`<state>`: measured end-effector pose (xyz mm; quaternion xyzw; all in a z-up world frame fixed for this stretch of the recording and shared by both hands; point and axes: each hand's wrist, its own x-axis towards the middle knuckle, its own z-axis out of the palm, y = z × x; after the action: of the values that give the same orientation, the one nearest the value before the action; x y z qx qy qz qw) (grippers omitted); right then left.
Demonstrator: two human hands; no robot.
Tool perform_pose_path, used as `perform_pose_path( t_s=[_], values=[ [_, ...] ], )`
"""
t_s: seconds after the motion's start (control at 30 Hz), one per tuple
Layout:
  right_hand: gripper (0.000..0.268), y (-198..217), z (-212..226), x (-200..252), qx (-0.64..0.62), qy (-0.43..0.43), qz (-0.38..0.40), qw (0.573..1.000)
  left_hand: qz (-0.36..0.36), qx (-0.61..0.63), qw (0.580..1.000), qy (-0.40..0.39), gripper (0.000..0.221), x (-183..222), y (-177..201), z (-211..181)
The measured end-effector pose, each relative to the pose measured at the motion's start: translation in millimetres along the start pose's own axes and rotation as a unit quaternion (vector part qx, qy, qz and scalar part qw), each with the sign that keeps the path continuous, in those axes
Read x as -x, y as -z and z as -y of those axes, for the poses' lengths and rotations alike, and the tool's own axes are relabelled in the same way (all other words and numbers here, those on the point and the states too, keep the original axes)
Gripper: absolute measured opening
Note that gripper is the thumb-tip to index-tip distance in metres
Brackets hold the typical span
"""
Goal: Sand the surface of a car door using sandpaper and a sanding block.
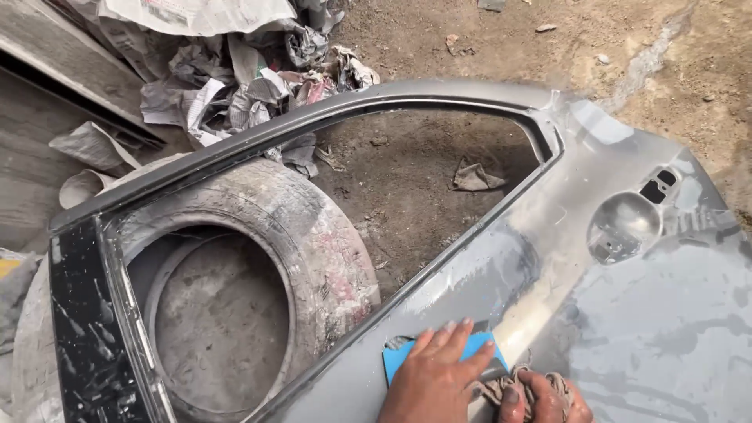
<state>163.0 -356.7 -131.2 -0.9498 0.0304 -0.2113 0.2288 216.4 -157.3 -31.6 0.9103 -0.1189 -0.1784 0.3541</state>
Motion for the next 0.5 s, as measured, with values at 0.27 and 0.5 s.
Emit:
perform_pose_path(
  t_s=[0.27, 0.5],
  values=[
    [0.026, -13, -40, -3, -0.01, 0.059, -0.039, 0.997, 0.06, -0.068, 0.995, 0.048, 0.054, -144, 13, -22],
    [0.032, -57, -97, 39, -0.131, 0.072, 0.109, 0.983, 0.088, -0.061, 0.988, 0.113, 0.07, -81, 25, -53]
  ],
)
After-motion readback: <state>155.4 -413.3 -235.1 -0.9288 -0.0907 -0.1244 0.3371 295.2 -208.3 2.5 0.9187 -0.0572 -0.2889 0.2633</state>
